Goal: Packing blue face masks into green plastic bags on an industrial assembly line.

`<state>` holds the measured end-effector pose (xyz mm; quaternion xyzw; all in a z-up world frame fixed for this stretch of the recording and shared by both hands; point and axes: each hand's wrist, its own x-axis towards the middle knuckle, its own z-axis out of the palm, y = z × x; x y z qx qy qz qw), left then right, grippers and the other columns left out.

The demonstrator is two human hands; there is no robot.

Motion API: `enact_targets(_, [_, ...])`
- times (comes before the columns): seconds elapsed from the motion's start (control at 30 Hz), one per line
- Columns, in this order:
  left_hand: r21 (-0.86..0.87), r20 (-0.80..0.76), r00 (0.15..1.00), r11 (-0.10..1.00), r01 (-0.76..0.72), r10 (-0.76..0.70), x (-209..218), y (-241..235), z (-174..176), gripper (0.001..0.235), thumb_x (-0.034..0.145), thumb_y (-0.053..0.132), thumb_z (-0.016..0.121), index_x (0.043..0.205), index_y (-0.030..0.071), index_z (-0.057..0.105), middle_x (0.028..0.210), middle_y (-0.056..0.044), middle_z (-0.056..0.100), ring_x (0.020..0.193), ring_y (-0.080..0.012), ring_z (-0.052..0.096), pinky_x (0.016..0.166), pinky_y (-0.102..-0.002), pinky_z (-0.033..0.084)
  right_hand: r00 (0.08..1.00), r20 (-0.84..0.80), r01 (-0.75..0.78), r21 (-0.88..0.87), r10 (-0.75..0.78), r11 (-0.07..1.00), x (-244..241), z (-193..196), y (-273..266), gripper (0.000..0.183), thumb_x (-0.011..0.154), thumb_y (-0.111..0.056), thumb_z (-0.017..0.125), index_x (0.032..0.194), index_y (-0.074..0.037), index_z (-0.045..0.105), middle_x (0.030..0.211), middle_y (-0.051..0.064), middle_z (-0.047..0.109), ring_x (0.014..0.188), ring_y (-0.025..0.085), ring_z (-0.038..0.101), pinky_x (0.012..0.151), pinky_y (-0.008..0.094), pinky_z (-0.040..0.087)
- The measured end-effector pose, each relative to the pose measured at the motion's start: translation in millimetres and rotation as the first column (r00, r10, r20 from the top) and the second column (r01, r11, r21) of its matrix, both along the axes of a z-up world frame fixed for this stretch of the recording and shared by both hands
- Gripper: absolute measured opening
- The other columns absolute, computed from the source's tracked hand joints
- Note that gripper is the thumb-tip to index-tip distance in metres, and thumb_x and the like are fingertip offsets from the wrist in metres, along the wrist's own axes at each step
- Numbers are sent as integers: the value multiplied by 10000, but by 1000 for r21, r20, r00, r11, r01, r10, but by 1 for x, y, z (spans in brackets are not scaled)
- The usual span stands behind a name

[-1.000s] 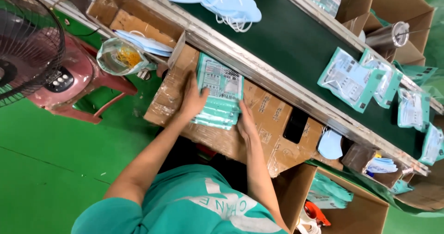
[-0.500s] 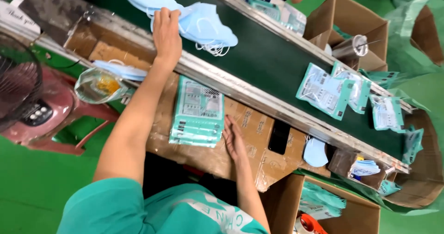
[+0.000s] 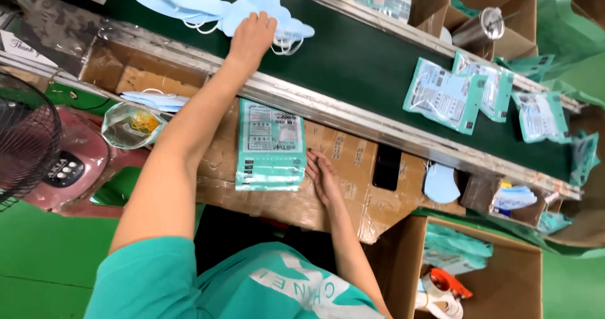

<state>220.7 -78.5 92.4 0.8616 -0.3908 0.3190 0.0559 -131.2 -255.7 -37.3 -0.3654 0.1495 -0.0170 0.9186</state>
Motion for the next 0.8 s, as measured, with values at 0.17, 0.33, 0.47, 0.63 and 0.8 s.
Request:
enact_targets(0.17, [-518, -268, 862, 819, 247, -430, -99, -23, 54, 209, 923, 18, 615, 1126, 65, 620, 1040, -136, 616, 983, -351, 610, 852, -456, 512, 918, 131, 274, -891, -374, 361, -41, 71, -20, 625, 979, -143, 648, 1547, -29, 412, 1548, 202, 486, 1414, 330, 489, 1168, 422, 411])
enact_targets(0.33, [-519, -362, 573, 669, 532, -736, -250, -38, 62, 342, 826, 34, 652, 1164, 58, 606, 1149, -133, 634, 1099, -364, 613, 937, -450, 509, 913, 340, 373, -919, -223, 128, -80, 148, -32, 847, 910, -82, 758, 1610, -35, 284, 1580, 156, 424, 1461, 285, 442, 1207, 401, 368])
enact_targets(0.47, [-619, -665, 260, 711, 333, -700, -304, -52, 31, 372, 920, 49, 684, 1282, 74, 605, 1291, -97, 637, 1255, -319, 609, 1093, -421, 499, 958, 132, 149, -987, -255, 52, -125, 87, -64, 568, 996, -116, 841, 1511, -148, 603, 1437, 66, 686, 1261, 169, 663, 1095, 328, 526])
enact_targets(0.63, [-625, -661, 336, 740, 247, -671, -332, -62, -22, 977, 769, 204, 856, 1524, 30, 261, 1503, -273, 384, 1419, -451, 348, 1190, -523, 264, 978, 113, 135, -984, -175, 118, -113, 120, -43, 902, 858, -135, 856, 1579, -11, 328, 1455, 176, 596, 1321, 309, 592, 1127, 429, 467])
enact_targets(0.8, [-542, -751, 302, 809, 226, -587, -335, -66, -60, 1234, 733, 248, 919, 1583, 50, 46, 1534, -323, 299, 1429, -477, 306, 1183, -549, 234, 981, 116, 105, -991, -153, -77, -116, 87, -41, 1081, 759, -104, 907, 1600, -35, 232, 1549, 278, 451, 1380, 432, 459, 1148, 493, 371])
